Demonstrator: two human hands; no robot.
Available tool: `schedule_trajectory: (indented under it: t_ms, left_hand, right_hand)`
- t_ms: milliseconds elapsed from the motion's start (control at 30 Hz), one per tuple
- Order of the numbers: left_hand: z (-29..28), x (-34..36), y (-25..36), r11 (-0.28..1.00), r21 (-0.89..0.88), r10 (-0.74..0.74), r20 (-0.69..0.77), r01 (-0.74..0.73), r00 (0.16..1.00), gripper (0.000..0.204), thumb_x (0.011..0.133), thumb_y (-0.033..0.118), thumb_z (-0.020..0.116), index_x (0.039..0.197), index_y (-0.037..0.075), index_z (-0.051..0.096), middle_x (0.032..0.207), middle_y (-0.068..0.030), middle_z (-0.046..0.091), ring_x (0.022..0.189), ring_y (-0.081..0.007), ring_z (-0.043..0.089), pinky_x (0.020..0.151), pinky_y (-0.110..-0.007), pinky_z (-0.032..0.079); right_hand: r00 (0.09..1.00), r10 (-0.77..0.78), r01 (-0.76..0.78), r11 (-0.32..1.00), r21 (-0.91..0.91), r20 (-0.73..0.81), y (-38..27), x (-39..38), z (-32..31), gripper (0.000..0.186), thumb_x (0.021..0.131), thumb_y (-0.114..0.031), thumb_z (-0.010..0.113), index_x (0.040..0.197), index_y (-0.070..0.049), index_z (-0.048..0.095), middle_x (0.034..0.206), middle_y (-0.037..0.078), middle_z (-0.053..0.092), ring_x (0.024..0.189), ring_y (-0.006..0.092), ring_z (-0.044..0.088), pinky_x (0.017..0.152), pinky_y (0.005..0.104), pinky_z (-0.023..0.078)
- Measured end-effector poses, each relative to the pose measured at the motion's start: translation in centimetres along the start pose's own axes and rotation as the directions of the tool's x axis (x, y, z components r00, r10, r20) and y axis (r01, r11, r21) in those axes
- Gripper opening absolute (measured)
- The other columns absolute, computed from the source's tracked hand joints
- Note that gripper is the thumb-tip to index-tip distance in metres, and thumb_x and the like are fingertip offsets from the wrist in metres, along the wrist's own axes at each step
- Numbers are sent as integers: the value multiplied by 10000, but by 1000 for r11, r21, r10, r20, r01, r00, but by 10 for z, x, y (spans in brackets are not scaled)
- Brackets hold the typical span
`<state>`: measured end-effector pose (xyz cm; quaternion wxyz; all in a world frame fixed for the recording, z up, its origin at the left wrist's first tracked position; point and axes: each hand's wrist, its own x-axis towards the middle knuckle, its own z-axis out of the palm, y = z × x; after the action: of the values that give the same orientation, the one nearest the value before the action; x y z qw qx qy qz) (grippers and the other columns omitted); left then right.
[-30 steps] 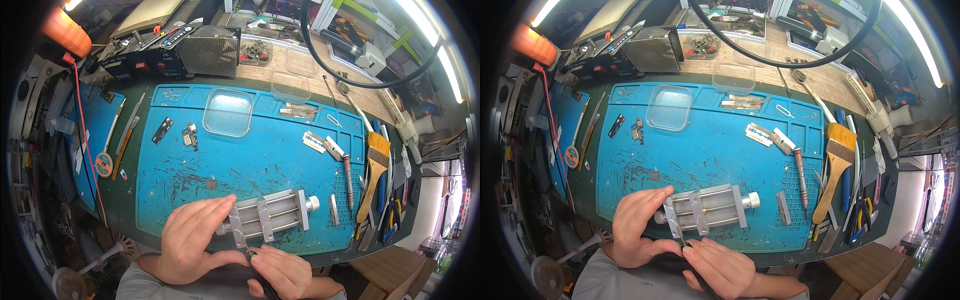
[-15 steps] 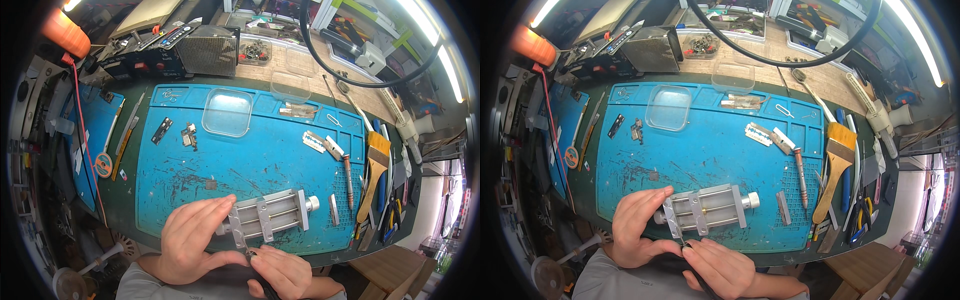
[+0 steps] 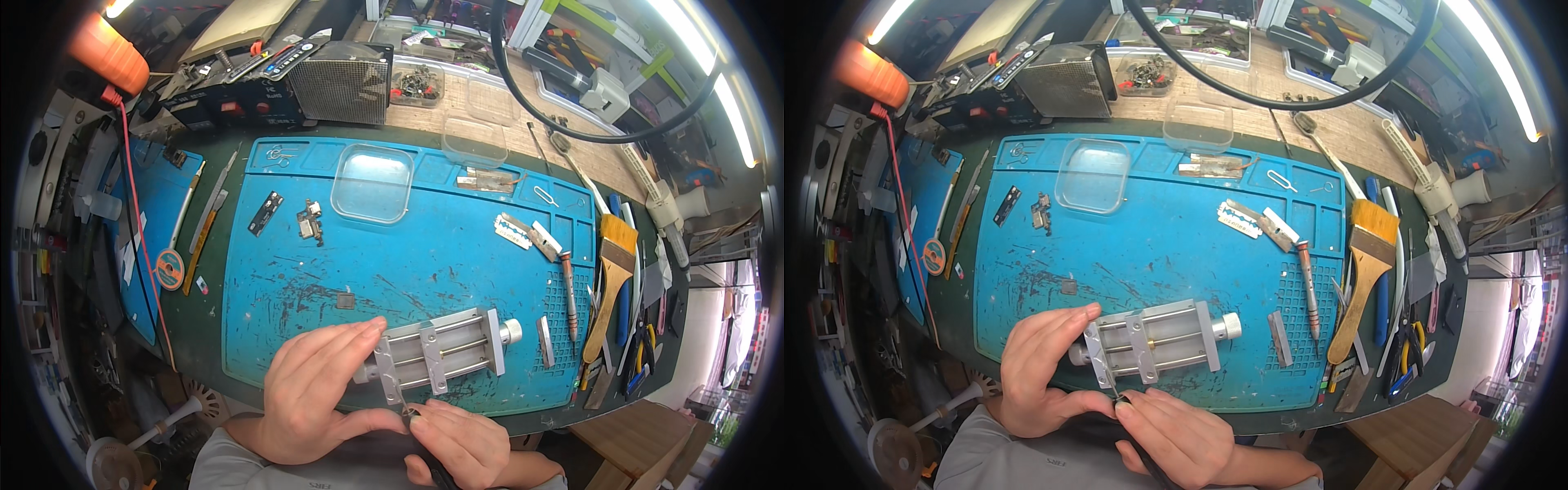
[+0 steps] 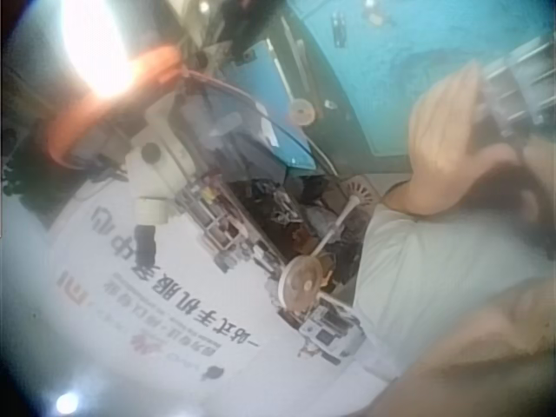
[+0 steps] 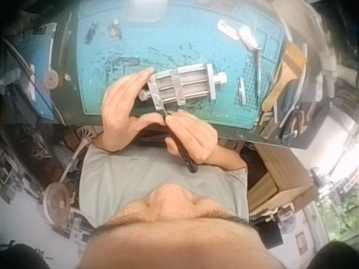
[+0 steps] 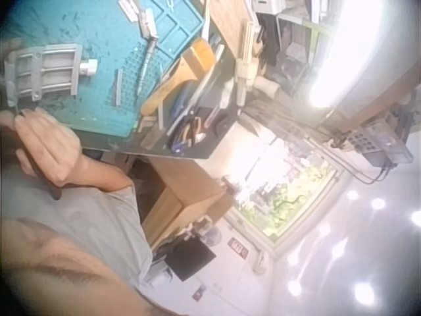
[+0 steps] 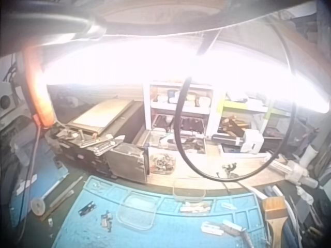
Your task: The person uses a rotary tool to grind or polish a small metal component held in a vise. They then use a soldering iron to work on the same component, followed by cleaning the tool with a tissue. Finally, they use a small brush to clean the component.
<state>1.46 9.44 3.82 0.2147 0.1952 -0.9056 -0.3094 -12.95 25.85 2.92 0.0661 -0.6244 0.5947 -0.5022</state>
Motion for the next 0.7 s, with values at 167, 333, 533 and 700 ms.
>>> schedule_trajectory:
  t_ms: [167,333,533,700]
  left_hand:
    - [0,0,0,1000,1,-1,1,1,1000,829,694,433,882,1320,-43,618,1266,-160,726,1104,-319,692,899,-394,541]
    - [0,-1,-1,1000,5,3,0,-3,1000,834,694,433,881,1325,-42,614,1267,-162,724,1105,-321,692,901,-397,542]
    - [0,1,-1,1000,-9,12,5,-12,1000,839,691,430,884,1328,-43,611,1268,-171,720,1106,-328,692,903,-401,545]
    - [0,0,-1,1000,-4,8,6,-8,1000,843,687,428,886,1328,-45,610,1269,-171,721,1106,-327,691,901,-400,544]
  right_hand:
    - [1000,4,-4,1000,-4,-1,0,1,0,360,894,-111,712,1155,134,675,999,245,729,892,358,758,833,428,646]
    - [1000,1,-1,1000,1,-2,0,0,1,362,892,-108,712,1158,134,673,1005,246,727,892,359,758,829,426,646]
    - [1000,-1,1,1000,-2,2,0,0,0,365,891,-107,713,1163,133,671,1006,246,728,890,358,758,829,425,646]
    - [1000,1,-1,1000,-1,2,0,0,1,363,893,-109,714,1163,130,672,1006,246,729,892,355,758,830,425,646]
